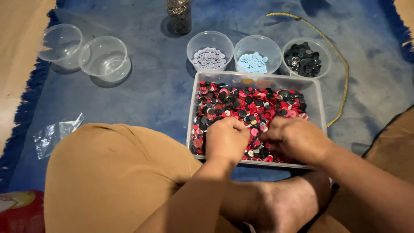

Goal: Sorting various colored buttons from a central tray into separate small containers based on color.

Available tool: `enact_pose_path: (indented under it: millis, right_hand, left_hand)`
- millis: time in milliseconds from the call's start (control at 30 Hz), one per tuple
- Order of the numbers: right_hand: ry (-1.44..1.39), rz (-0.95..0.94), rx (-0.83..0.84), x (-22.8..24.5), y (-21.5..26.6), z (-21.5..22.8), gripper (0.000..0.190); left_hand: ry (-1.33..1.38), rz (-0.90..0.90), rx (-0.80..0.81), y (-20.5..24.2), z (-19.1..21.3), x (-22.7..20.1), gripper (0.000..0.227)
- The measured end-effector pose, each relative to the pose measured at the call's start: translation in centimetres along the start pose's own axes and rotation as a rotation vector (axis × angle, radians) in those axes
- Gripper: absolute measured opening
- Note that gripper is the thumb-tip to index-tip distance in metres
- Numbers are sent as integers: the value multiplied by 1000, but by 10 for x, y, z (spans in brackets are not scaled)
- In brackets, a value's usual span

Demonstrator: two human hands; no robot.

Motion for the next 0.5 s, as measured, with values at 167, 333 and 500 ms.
enact_pose_path:
  millis: [167, 333, 500]
  right_hand:
    - [74, -98, -6, -28, -14, 8, 30]
    - [-57, -193, -13, -39, -15, 14, 20]
    - [-60, -212, -34, -38, -18, 12, 18]
  left_hand:
    - [32, 10, 13, -5, -4, 4, 19]
    - [49, -1, 20, 2, 3, -1, 31]
    - [39, -25, 16, 6, 6, -2, 28]
Point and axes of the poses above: each hand's wrist, its own y-axis away from the middle knuckle, its own z-axis out of the back of the hand, x = y × z, the point moved 8 cm from there along -y, towards the middle knuckle, and after that the axes turned 10 degrees about -y, right-handed, at the moved point
